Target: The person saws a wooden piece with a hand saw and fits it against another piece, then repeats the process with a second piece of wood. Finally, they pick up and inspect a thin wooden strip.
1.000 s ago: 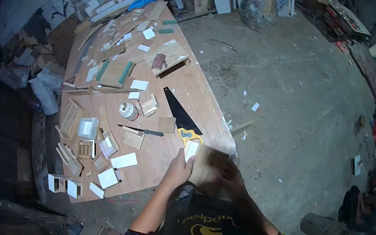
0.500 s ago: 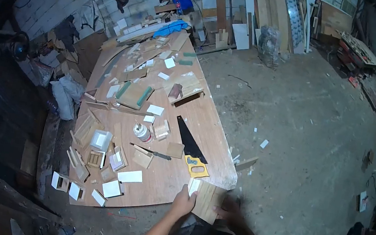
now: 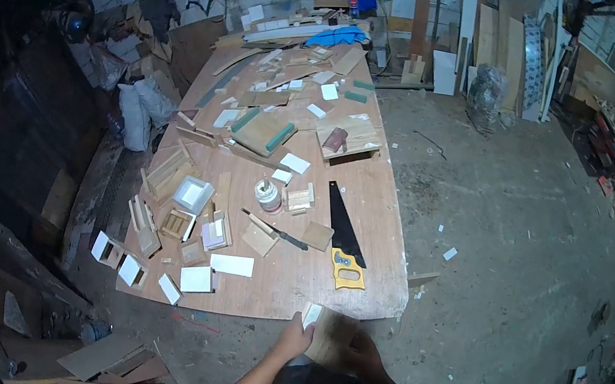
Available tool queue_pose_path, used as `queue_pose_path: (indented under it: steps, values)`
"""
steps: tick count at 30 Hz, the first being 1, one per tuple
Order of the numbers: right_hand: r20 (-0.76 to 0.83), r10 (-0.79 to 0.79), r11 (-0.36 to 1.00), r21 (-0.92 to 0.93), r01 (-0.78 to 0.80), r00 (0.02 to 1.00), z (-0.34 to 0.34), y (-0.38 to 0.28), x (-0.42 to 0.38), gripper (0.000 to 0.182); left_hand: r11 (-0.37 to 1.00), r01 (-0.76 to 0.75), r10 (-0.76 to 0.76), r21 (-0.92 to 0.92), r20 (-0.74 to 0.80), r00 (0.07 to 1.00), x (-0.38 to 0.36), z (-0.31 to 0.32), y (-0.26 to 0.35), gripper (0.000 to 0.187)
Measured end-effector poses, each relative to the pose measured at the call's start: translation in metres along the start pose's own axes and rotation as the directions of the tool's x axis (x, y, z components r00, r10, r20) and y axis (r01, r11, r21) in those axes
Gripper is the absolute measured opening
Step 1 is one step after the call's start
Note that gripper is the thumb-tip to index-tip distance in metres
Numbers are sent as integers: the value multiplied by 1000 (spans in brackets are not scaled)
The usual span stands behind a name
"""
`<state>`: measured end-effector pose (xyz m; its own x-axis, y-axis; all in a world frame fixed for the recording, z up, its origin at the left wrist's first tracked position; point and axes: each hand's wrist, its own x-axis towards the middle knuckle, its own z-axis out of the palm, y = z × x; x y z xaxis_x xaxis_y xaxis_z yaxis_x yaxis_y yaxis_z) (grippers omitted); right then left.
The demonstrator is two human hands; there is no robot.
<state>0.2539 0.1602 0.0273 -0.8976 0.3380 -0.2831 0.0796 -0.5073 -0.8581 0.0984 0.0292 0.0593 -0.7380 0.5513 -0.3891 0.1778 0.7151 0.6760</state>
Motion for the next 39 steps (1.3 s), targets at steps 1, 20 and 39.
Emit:
queue_pose_path:
  steps: [1, 20, 39]
  values:
    - [4, 8, 1000, -6, -8, 1000, 5, -5, 2, 44, 1000, 7, -7, -8, -1, 1000, 0, -3, -2, 41]
    - [-234, 67, 997, -11, -72, 970, 83, -60, 37, 34, 968, -198, 200, -152, 1, 980, 70, -44, -34, 45]
    - [-288, 74, 986, -124, -114, 955, 156, -67, 111, 45, 908, -412, 354, -79, -383, 853, 130, -128, -71, 29]
